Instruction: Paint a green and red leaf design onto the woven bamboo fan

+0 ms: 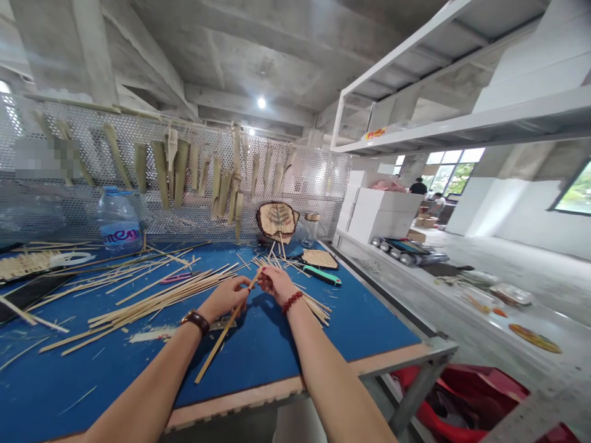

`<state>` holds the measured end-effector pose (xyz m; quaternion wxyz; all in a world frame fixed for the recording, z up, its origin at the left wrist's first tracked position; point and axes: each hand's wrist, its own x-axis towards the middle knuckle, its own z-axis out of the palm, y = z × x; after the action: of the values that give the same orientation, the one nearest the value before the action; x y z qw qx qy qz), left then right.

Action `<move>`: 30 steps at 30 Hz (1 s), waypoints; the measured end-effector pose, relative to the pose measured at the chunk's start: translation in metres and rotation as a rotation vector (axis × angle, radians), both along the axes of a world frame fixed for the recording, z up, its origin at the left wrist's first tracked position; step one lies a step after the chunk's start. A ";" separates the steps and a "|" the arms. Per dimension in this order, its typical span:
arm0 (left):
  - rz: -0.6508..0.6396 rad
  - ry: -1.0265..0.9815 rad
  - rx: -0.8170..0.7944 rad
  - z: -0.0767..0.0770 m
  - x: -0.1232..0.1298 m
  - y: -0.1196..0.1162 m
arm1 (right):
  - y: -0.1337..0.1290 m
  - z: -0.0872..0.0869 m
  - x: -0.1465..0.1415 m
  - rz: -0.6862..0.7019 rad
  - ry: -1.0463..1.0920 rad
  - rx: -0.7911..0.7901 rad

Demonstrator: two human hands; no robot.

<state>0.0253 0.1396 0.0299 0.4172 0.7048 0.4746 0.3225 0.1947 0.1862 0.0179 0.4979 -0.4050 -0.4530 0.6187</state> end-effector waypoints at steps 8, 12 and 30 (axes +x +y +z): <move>0.028 0.137 0.171 -0.001 -0.001 -0.002 | 0.000 0.001 0.003 -0.006 0.019 -0.021; 0.065 0.210 0.282 -0.001 -0.001 -0.004 | 0.002 0.001 0.006 0.003 0.022 -0.057; 0.016 -0.068 0.073 -0.004 -0.007 0.011 | 0.001 0.000 -0.004 0.018 -0.176 0.198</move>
<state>0.0185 0.1502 0.0254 0.4046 0.7042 0.4538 0.3668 0.1909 0.1868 0.0175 0.4884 -0.4025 -0.5573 0.5375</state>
